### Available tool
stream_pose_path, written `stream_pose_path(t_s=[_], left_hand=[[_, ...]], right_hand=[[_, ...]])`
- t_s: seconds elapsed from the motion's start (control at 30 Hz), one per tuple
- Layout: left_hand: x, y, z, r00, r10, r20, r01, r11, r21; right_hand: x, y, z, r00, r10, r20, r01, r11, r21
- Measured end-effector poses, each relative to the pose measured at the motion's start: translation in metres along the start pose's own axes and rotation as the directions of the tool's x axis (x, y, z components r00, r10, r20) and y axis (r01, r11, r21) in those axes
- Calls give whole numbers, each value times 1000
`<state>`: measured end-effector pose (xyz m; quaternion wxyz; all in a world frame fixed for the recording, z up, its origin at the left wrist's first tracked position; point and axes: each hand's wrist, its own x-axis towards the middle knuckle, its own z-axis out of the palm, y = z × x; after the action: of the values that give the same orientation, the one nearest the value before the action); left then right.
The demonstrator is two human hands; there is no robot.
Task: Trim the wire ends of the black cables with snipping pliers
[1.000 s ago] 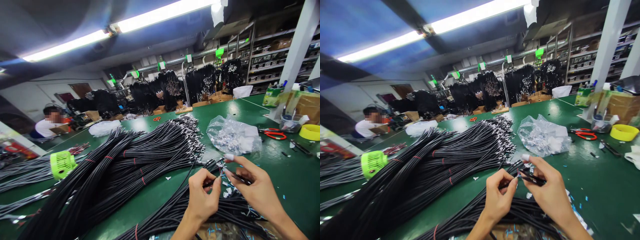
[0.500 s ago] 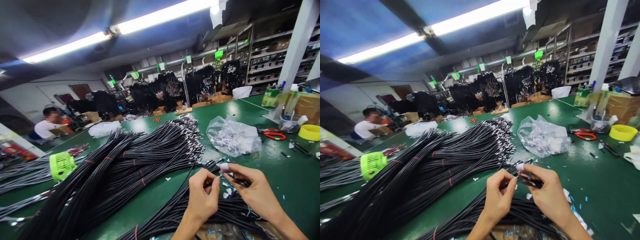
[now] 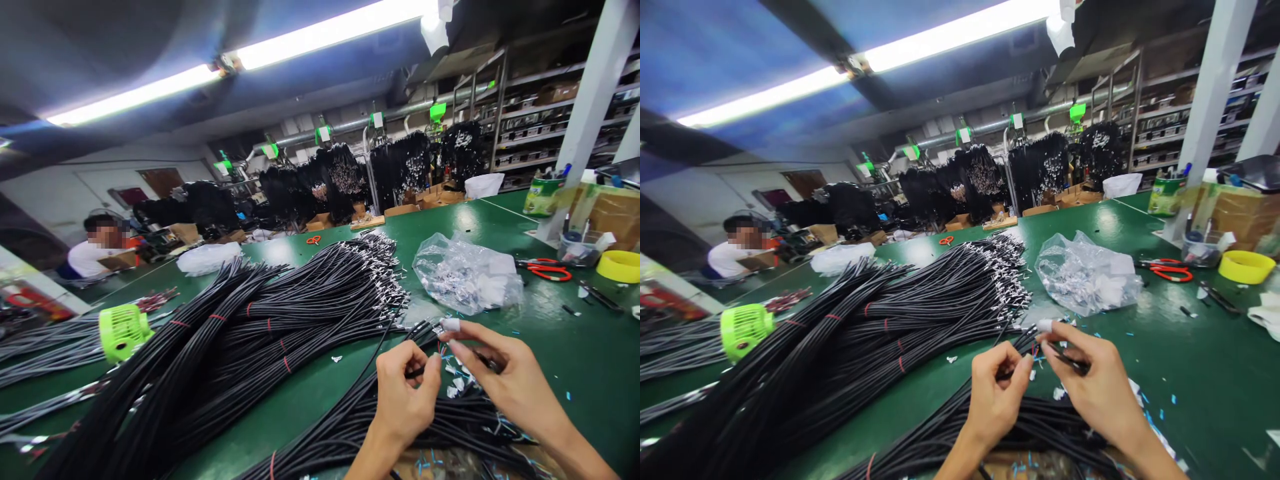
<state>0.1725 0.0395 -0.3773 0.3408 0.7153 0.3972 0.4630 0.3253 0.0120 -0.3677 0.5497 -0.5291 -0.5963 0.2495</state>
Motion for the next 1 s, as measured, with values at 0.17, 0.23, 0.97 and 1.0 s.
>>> stream_pose_path(t_s=[0.17, 0.23, 0.97, 1.0], left_hand=[[-1, -1, 0, 1000, 7, 14, -8, 1000, 11], [-1, -1, 0, 1000, 20, 18, -21, 999, 29], [3, -11, 4, 996, -65, 61, 71, 992, -107], [3, -12, 4, 995, -70, 69, 78, 990, -119]], right_hand=[[1, -1, 3, 997, 68, 28, -69, 996, 52], [-1, 2, 5, 1000, 26, 8, -26, 1000, 8], [8, 3, 2, 972, 218, 83, -232, 946, 225], [6, 3, 3, 977, 202, 69, -213, 953, 214]])
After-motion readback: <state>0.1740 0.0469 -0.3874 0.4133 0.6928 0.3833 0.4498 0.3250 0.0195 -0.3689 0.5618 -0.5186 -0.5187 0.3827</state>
